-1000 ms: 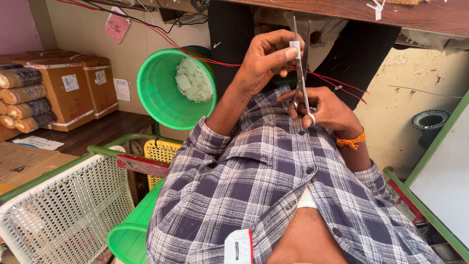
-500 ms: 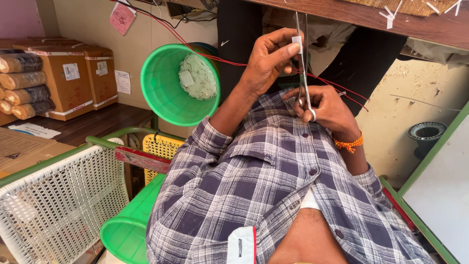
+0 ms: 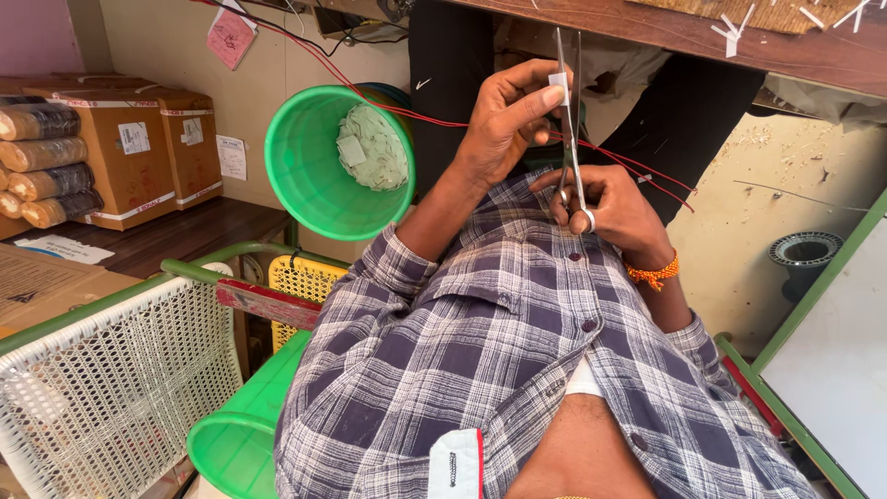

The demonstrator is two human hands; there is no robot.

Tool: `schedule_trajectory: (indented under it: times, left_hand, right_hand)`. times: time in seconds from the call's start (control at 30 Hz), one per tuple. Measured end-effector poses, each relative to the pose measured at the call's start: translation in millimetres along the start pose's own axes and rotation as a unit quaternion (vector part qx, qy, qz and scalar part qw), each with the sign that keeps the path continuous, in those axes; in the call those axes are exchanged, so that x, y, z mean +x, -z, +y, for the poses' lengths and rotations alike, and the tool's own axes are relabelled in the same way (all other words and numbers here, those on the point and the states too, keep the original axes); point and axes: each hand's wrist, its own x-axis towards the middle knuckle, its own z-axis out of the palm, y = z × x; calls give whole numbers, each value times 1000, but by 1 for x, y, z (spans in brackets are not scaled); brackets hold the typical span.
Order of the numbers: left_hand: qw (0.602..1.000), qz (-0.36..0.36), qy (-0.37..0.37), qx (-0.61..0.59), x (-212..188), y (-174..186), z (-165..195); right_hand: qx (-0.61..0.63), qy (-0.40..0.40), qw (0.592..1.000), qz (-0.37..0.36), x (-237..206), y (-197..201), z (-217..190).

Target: The person repeatedly cuts small white insulating sleeves with scissors and places them onto red wires connected to a stator assembly on a workbench. The person handles the stator and wires throughout the process.

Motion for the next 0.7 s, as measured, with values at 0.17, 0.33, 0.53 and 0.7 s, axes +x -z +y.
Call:
schedule_trajectory:
  times: [0.17, 0.33, 0.53, 0.7]
  left_hand:
    - [1000, 21, 1, -10, 1, -2, -3]
    - [999, 37, -2, -19, 1, -1, -9]
    - [999, 51, -8, -15, 5, 5, -15]
    - [999, 38, 8, -21, 4, 8, -12]
  right_hand:
    - [8, 9, 1000, 8, -1, -1, -1]
    - [17, 5, 1000, 9, 1, -2, -3]
    - [-20, 5, 999, 30, 3, -3, -6]
    - [-38, -15, 998, 40, 3, -1, -4]
